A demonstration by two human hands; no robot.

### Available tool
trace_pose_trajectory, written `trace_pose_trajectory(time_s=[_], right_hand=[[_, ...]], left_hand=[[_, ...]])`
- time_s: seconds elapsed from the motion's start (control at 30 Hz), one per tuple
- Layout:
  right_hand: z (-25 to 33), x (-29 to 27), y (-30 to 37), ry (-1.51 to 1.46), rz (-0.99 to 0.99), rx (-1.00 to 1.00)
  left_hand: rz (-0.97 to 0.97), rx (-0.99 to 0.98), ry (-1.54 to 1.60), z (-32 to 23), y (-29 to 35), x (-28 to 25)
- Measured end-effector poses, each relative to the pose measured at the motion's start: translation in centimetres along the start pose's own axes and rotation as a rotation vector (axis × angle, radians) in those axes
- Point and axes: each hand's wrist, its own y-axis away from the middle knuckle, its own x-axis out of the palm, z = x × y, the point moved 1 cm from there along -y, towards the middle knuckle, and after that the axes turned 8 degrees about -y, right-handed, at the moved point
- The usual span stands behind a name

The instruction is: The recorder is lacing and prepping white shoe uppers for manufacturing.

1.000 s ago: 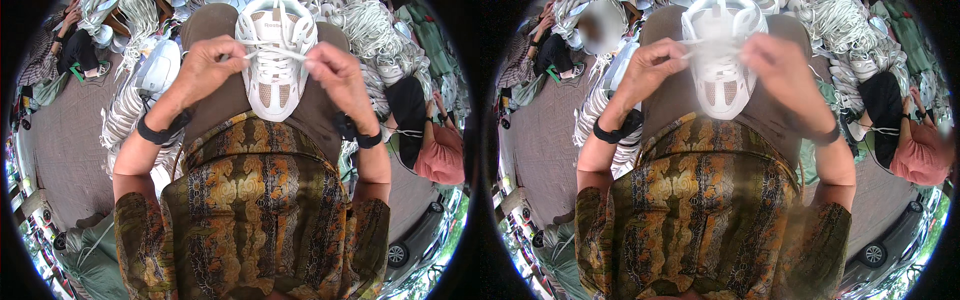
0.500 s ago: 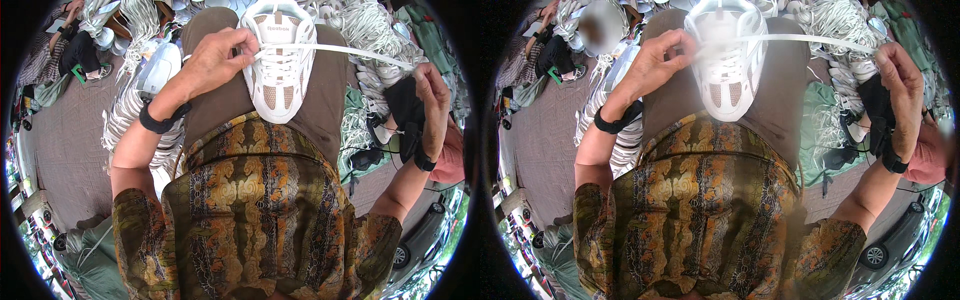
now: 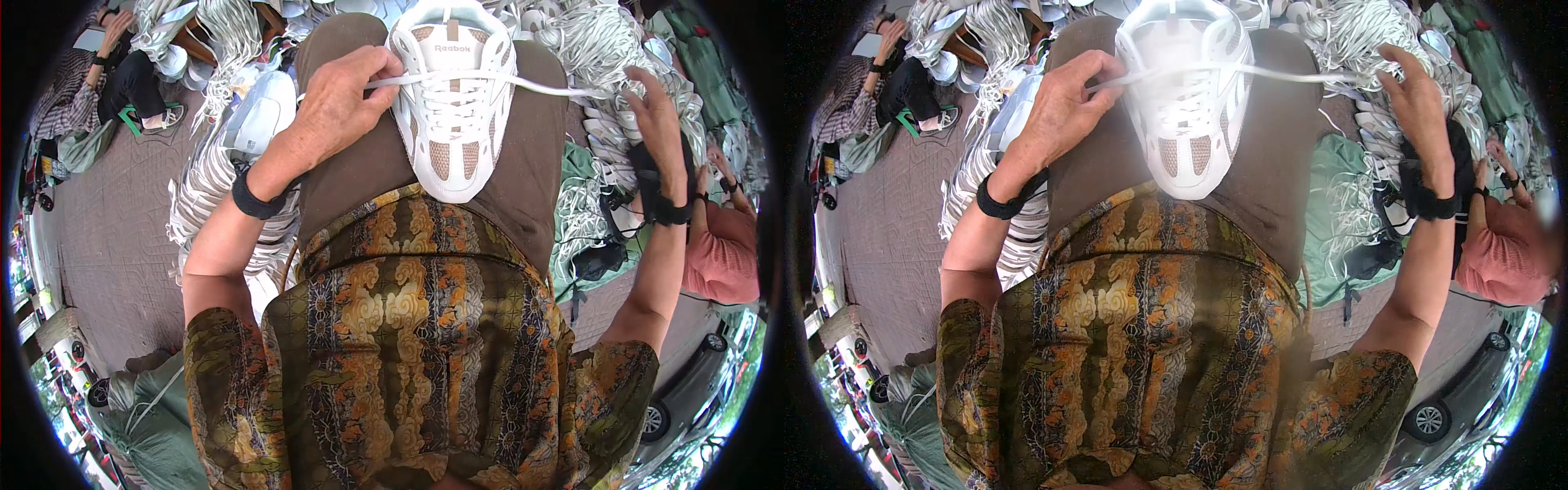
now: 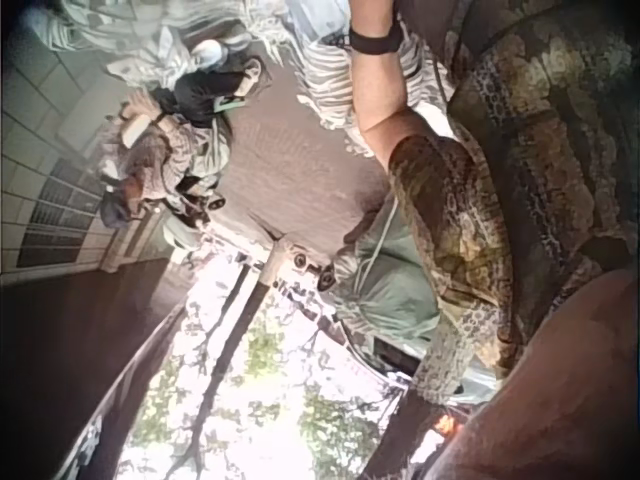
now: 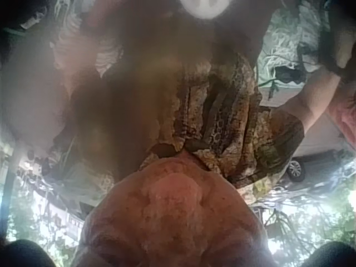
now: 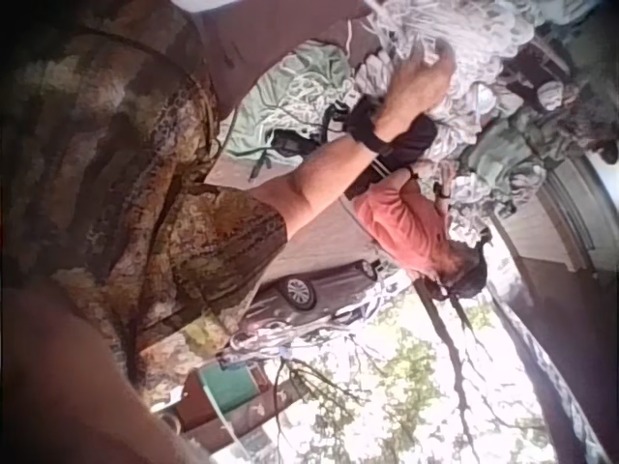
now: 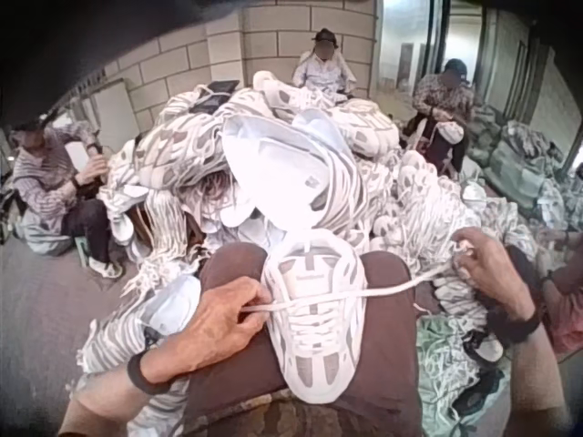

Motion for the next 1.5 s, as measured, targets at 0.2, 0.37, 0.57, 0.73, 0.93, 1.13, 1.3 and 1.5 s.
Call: trace_pose_trajectory(time_s=[0.2, 0.37, 0.57, 0.73, 0.93, 1.13, 1.3, 1.5], right_hand=[[12.4, 6.7, 2.6, -0.128, 0.039, -0.351], [16.2, 10.7, 1.5, 0.031, 0.013, -0.480], [16.2, 12.3, 0.2, 0.180, -0.090, -0.616], [15.1, 10.3, 0.3, 0.347, -0.087, -0.612], [11.6, 7.7, 1.0, 0.485, -0.099, -0.525], [6.0, 4.6, 2.1, 0.608, -0.117, -0.327], [-1.2, 0.1, 5.3, 0.559, -0.160, -0.124], [-3.2, -3.6, 13.6, 0.310, -0.471, 0.125]], left_hand=[[-0.047, 0.208, -0.234, 0.2, -1.4, -1.9], [-0.132, 0.270, -0.314, 0.3, -3.3, -4.3], [0.053, 0.146, -0.286, 1.9, -2.6, -6.6], [0.207, -0.030, -0.140, 1.3, -0.1, -7.9], [0.286, -0.175, 0.212, 1.5, 1.1, -8.5], [0.112, 0.112, -0.374, 4.0, 1.7, -6.7], [0.063, 0.159, -0.616, 5.0, 2.7, -7.1], [-0.063, 0.155, -0.812, 5.8, 4.0, -8.3]])
